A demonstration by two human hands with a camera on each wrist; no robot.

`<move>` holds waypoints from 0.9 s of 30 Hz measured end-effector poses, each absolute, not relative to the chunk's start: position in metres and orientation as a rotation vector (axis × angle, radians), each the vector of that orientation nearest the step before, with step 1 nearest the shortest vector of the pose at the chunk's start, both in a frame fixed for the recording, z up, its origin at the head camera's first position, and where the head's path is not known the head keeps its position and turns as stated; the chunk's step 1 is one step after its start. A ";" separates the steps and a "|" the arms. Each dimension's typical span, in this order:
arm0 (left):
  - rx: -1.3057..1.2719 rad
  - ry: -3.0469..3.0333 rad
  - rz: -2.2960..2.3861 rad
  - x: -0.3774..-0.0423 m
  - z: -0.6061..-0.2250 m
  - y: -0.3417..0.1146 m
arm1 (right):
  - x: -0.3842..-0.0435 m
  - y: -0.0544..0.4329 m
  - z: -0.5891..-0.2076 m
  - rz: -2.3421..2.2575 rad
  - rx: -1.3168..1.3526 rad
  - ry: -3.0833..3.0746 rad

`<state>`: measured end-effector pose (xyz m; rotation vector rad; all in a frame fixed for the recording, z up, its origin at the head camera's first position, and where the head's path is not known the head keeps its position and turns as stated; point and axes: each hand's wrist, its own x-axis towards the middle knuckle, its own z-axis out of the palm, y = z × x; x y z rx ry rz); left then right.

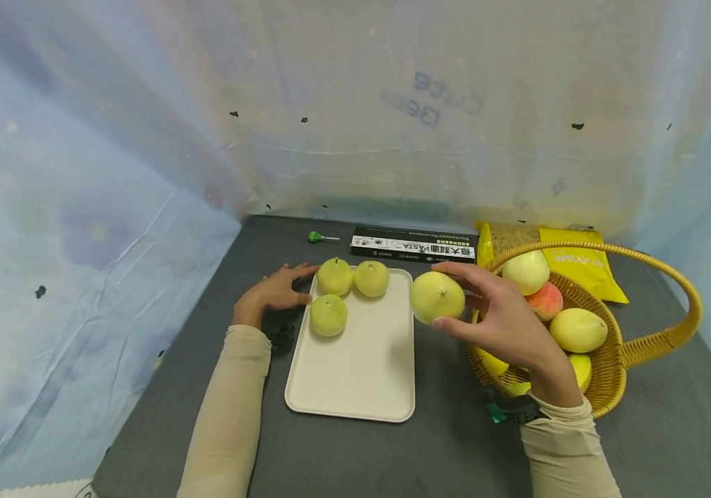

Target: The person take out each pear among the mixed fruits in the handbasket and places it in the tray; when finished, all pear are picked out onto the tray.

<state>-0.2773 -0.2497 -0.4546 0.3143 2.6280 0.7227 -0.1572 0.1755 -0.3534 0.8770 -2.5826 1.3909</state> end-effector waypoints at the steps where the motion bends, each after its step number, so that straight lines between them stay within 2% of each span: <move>1: 0.314 2.628 0.722 -0.277 -0.454 -0.249 | -0.159 0.170 -0.355 1.404 0.893 -2.578; 11: 0.309 2.629 0.717 -0.279 -0.456 -0.249 | -0.177 0.125 -0.374 1.602 0.949 -2.534; 18: 0.310 2.628 0.728 -0.279 -0.456 -0.250 | -0.191 0.096 -0.415 1.712 0.878 -2.561; 27: 0.315 2.622 0.735 -0.278 -0.456 -0.250 | -0.199 0.075 -0.455 1.614 0.742 -2.694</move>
